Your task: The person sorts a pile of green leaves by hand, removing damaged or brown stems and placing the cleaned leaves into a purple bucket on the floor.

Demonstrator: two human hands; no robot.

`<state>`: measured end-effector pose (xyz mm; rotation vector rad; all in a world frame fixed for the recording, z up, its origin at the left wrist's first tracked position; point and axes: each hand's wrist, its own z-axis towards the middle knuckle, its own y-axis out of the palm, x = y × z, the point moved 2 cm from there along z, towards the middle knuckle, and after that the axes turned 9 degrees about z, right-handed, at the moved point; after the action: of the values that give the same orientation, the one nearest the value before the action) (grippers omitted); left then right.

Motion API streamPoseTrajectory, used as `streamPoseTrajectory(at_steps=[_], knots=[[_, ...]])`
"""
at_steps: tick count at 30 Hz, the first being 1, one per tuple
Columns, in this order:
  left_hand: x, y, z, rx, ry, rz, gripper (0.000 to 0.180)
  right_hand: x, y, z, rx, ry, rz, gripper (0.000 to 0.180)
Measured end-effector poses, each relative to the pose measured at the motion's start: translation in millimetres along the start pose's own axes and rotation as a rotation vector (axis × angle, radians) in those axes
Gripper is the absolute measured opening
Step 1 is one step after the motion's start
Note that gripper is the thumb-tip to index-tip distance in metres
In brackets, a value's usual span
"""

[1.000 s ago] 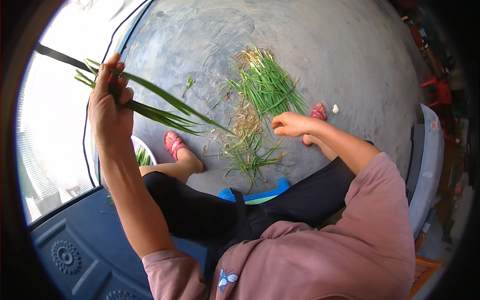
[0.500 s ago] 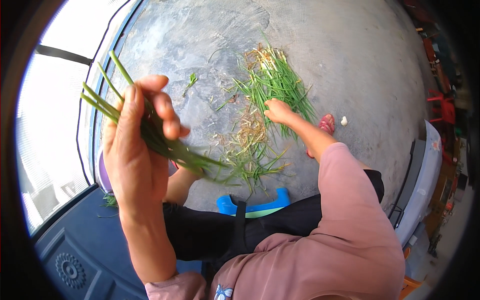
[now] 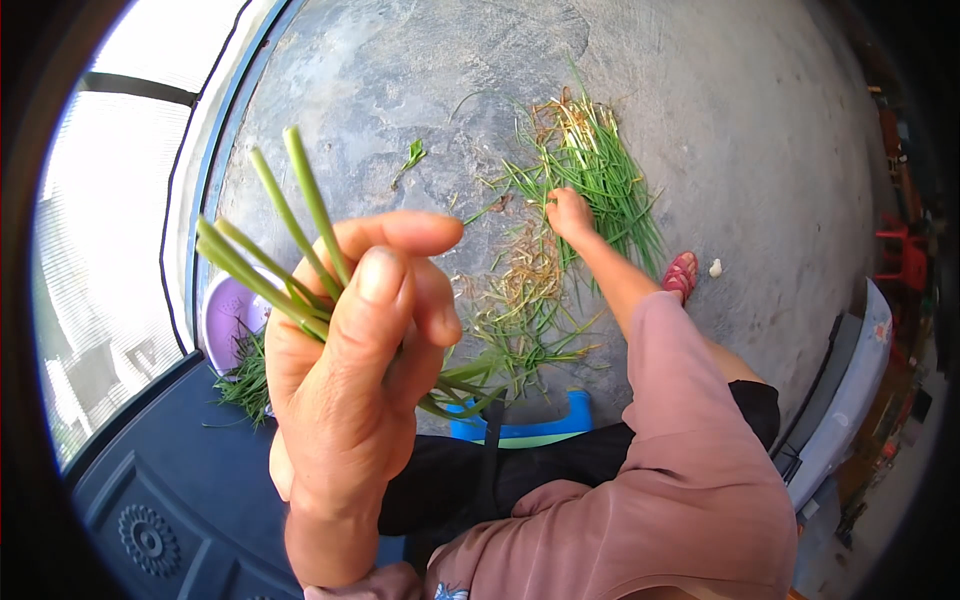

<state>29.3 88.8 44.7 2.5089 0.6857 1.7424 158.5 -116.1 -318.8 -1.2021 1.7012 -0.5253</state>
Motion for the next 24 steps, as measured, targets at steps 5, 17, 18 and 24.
streamPoseTrajectory(at_steps=[5,17,18,24], knots=[[-3.3,7.6,-2.7,-0.041,0.045,-0.009,0.025,19.0,-37.5,5.6,0.221,-0.142,0.445,0.008],[-14.0,30.9,-13.9,-0.268,0.154,0.047,0.015,-74.0,-188.8,-126.6,-0.209,-0.046,1.11,0.026],[-16.0,33.2,-12.9,-0.261,0.131,0.08,0.015,-77.3,-195.0,-139.3,-0.22,-0.06,1.14,0.022],[-48.0,49.5,-7.5,-0.236,0.114,0.309,0.012,-90.8,-209.6,-210.5,-0.216,-0.208,1.19,0.018]])
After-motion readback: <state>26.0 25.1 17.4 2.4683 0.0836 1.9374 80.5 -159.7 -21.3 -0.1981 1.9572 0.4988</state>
